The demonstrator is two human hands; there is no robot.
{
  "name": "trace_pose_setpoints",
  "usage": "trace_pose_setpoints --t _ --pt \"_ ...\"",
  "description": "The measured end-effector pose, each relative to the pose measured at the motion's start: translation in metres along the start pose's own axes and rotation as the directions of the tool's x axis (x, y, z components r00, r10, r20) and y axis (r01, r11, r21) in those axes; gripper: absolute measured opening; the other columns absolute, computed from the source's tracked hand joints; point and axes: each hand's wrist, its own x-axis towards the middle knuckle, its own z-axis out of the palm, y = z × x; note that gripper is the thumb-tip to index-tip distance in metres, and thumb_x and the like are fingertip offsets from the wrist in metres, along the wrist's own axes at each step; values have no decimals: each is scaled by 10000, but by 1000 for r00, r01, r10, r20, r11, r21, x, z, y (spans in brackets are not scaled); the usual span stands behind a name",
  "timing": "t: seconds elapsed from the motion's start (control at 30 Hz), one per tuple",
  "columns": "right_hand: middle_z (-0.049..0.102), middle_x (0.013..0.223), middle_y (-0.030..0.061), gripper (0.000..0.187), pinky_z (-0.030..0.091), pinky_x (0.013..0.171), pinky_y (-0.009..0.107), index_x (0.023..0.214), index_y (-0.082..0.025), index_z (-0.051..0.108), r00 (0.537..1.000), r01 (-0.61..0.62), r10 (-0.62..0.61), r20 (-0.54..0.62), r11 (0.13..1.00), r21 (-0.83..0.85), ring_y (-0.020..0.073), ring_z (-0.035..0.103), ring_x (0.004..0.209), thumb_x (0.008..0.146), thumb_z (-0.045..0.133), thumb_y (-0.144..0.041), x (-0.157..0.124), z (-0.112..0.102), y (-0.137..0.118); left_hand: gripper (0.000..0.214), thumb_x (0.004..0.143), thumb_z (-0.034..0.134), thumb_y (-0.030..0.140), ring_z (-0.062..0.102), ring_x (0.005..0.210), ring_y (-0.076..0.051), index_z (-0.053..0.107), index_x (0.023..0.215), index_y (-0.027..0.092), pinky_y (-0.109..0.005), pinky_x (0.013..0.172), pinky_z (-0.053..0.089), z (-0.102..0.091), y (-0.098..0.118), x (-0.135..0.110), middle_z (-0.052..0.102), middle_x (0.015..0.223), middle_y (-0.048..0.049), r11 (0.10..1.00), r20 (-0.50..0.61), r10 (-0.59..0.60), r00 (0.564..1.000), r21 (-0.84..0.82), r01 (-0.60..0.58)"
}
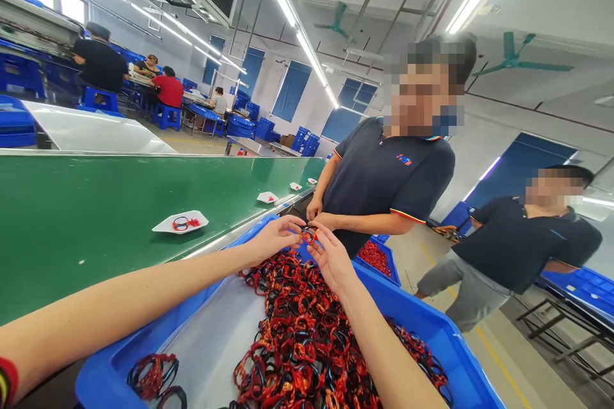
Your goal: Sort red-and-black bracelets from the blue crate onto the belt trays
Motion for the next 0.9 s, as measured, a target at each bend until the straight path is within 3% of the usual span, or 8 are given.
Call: trace_pose_setpoints --t 0.1,0.17,0.3,0.4,0.5,0.6,0.73,0.9 --pt "711 939 17 427 552 666 169 1070 -198 661 999 -29 30 -28 999 39 90 650 771 670 796 -261 2 -5 10 261 785 643 230 629 763 -129 637 1031 142 -252 737 518 -6 -6 2 652 943 -54 979 46 109 993 171 -116" --pt "709 889 16 351 550 632 164 1052 -187 664 997 -56 58 -46 997 46 82 641 721 721 756 -260 2 -6 15 222 810 636 292 630 764 -137 676 961 133 -244 738 519 -7 -7 2 681 886 -57 968 54 104 993 225 -114" --pt "700 806 13 195 535 552 146 1004 -154 669 986 -143 147 -78 988 54 56 608 599 850 625 -263 0 -3 19 186 794 696 273 638 737 -127 700 888 112 -226 740 531 -5 -6 1 698 850 -62 996 42 -83 996 -10 84" --pt "677 725 6 202 519 497 142 917 -136 670 978 -187 196 -77 977 104 51 580 532 889 574 -311 -1 1 17 133 845 653 222 633 735 -96 687 860 94 -205 751 542 -5 -5 3 691 892 -77 958 12 -200 980 -205 198" --pt "685 742 10 184 532 510 139 938 -138 673 985 -161 167 -52 982 103 64 610 581 832 649 -286 -2 3 15 152 907 562 180 632 735 -74 680 876 90 -183 758 546 -7 -4 6 686 897 -85 906 -21 -283 959 -334 260" --pt "697 792 7 281 542 526 130 948 -141 680 993 -104 107 -45 991 80 63 619 615 719 763 -282 -2 4 15 160 911 555 166 639 729 -79 684 910 72 -174 726 551 -10 -4 7 688 901 -103 878 -19 -318 948 -382 287" --pt "677 761 -13 318 543 530 119 833 -136 686 996 -41 47 -75 996 76 50 605 604 622 832 -325 -2 5 18 158 910 553 173 632 673 -80 680 888 82 -185 690 555 -11 -5 4 679 824 -81 886 -34 -311 950 -372 277" --pt "667 725 -8 372 548 539 127 788 -120 685 992 -41 51 -117 996 81 51 597 596 552 869 -339 1 4 22 176 908 563 219 622 696 -85 676 915 85 -203 692 551 -10 -3 -1 671 919 -91 929 -37 -252 967 -288 232"
